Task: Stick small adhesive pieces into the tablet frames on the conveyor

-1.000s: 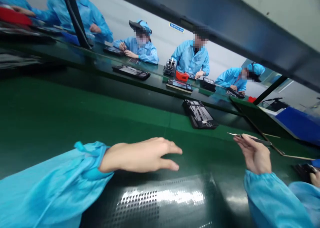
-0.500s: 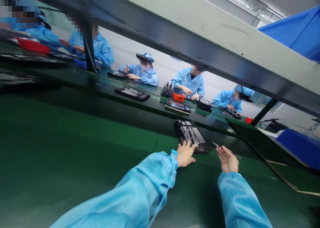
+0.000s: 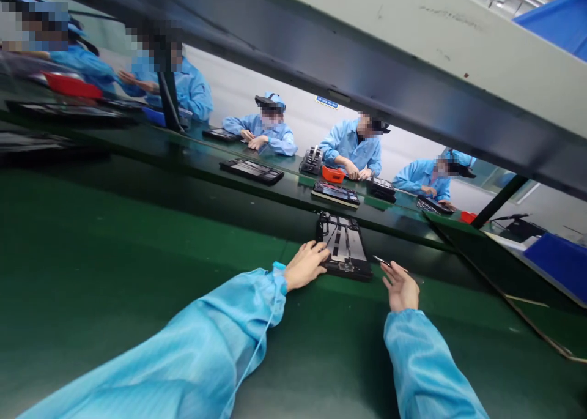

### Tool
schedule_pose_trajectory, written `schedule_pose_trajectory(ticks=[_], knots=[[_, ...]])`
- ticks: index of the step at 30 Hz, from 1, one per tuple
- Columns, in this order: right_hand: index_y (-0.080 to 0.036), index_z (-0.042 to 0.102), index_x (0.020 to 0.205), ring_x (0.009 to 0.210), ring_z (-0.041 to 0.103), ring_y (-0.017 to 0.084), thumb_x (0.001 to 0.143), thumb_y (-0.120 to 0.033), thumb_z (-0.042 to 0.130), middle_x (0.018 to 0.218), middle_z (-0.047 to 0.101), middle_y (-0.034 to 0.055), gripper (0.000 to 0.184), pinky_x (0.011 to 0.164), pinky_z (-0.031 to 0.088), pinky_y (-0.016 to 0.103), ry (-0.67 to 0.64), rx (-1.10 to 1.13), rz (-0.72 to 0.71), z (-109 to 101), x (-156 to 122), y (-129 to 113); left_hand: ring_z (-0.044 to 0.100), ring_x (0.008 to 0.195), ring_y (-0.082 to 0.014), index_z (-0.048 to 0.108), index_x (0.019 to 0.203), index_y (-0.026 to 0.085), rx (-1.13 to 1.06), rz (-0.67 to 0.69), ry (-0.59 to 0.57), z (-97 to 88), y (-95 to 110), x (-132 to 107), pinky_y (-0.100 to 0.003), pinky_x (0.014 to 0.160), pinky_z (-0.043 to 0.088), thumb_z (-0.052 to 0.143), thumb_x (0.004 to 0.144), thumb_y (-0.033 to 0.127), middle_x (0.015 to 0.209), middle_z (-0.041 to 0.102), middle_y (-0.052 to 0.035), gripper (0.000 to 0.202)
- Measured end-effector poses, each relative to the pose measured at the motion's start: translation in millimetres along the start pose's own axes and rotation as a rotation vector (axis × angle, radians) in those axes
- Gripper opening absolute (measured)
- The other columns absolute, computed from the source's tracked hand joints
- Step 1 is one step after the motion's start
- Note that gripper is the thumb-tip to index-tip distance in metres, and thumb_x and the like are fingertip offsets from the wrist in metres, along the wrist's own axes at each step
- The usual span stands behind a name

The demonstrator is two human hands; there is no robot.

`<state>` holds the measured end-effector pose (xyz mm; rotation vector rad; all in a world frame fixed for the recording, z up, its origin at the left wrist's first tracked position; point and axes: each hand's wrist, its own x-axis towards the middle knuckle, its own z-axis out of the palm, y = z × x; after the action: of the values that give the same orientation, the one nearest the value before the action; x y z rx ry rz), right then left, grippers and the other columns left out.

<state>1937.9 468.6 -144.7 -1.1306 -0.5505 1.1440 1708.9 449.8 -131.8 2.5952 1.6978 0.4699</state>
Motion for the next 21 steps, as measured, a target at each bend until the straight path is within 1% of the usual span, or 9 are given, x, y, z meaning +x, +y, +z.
schedule_pose_trajectory(ticks=[2,4,7,10,13,15,18,19,21], knots=[[-0.013,0.057,0.102,0.09,0.06,0.017,0.087,-0.034,0.053,0.102,0.06,0.0059,0.026,0.08,0.049,0.038,-0.04,-0.014,0.024,11.8,-3.6,9.8,0.054,0.103,-0.0229,0.05,0.116,0.015,-0.023,-0.077,0.0,-1.6,-11.0,-4.5,-0.043,0.085,0.047,0.055,0.089,0.032,0.119,0.051,-0.0095,0.033],[-0.013,0.057,0.102,0.09,0.06,0.017,0.087,-0.034,0.053,0.102,0.061,0.0058,0.026,0.08,0.049,0.038,-0.086,-0.028,0.045,23.6,-8.2,18.7,0.057,0.095,-0.0206,0.049,0.117,0.015,-0.038,-0.131,-0.005,-0.2,-15.4,-7.6,-0.04,0.08,0.05,0.054,0.089,0.033,0.113,0.054,-0.0088,0.034],[-0.013,0.058,0.1,0.089,0.06,0.016,0.087,-0.033,0.054,0.101,0.061,0.0055,0.024,0.079,0.049,0.037,-0.144,-0.037,0.055,35.6,-16.2,25.5,0.058,0.092,-0.0195,0.05,0.117,0.015,-0.029,-0.159,-0.002,3.7,-11.9,-10.9,-0.039,0.079,0.051,0.053,0.09,0.032,0.109,0.055,-0.0078,0.032],[-0.012,0.058,0.096,0.087,0.06,0.015,0.086,-0.031,0.055,0.097,0.061,0.0047,0.021,0.077,0.049,0.035,-0.204,-0.023,0.043,36.4,-25.0,20.7,0.058,0.093,-0.0201,0.048,0.119,0.015,0.012,-0.177,0.022,3.7,-2.0,-16.8,-0.039,0.079,0.05,0.053,0.09,0.032,0.11,0.055,-0.0083,0.033],[-0.012,0.059,0.089,0.083,0.06,0.014,0.086,-0.028,0.055,0.09,0.062,0.0029,0.016,0.074,0.05,0.033,-0.277,0.022,0.006,26.9,-36.5,5.8,0.055,0.1,-0.023,0.043,0.125,0.016,0.073,-0.17,0.067,-4.7,7.9,-29.9,-0.042,0.082,0.049,0.055,0.089,0.031,0.117,0.05,-0.0099,0.041],[-0.012,0.06,0.082,0.081,0.061,0.014,0.083,-0.024,0.059,0.085,0.063,0.0013,0.011,0.073,0.05,0.031,-0.329,0.063,-0.023,16.7,-47.3,-7.1,0.052,0.106,-0.0256,0.038,0.129,0.015,0.122,-0.133,0.101,-15.0,12.6,-43.6,-0.044,0.086,0.047,0.053,0.089,0.022,0.12,0.048,-0.0121,0.043],[-0.015,0.063,0.072,0.079,0.063,0.014,0.067,-0.023,0.074,0.078,0.065,-0.0013,0.014,0.072,0.05,0.028,-0.397,0.109,-0.039,-2.5,-69.5,-26.4,0.052,0.105,-0.0276,0.039,0.129,0.013,0.196,-0.025,0.139,-35.4,17.9,-70.9,-0.044,0.087,0.046,0.042,0.085,0.005,0.114,0.052,-0.0147,0.044],[-0.016,0.065,0.07,0.079,0.064,0.015,0.061,-0.024,0.078,0.076,0.066,-0.0018,0.017,0.072,0.05,0.027,-0.413,0.116,-0.039,-9.7,-78.3,-32.2,0.053,0.104,-0.0283,0.041,0.127,0.013,0.22,0.021,0.148,-43.1,20.0,-81.3,-0.044,0.086,0.046,0.039,0.084,0.003,0.111,0.054,-0.0152,0.044],[-0.019,0.068,0.068,0.078,0.065,0.017,0.054,-0.027,0.082,0.074,0.066,-0.0017,0.021,0.072,0.052,0.027,-0.436,0.119,-0.037,-25.0,-97.1,-42.8,0.054,0.103,-0.0299,0.046,0.124,0.013,0.26,0.108,0.165,-60.2,26.3,-103.0,-0.043,0.086,0.047,0.041,0.086,0.006,0.109,0.057,-0.0159,0.039]])
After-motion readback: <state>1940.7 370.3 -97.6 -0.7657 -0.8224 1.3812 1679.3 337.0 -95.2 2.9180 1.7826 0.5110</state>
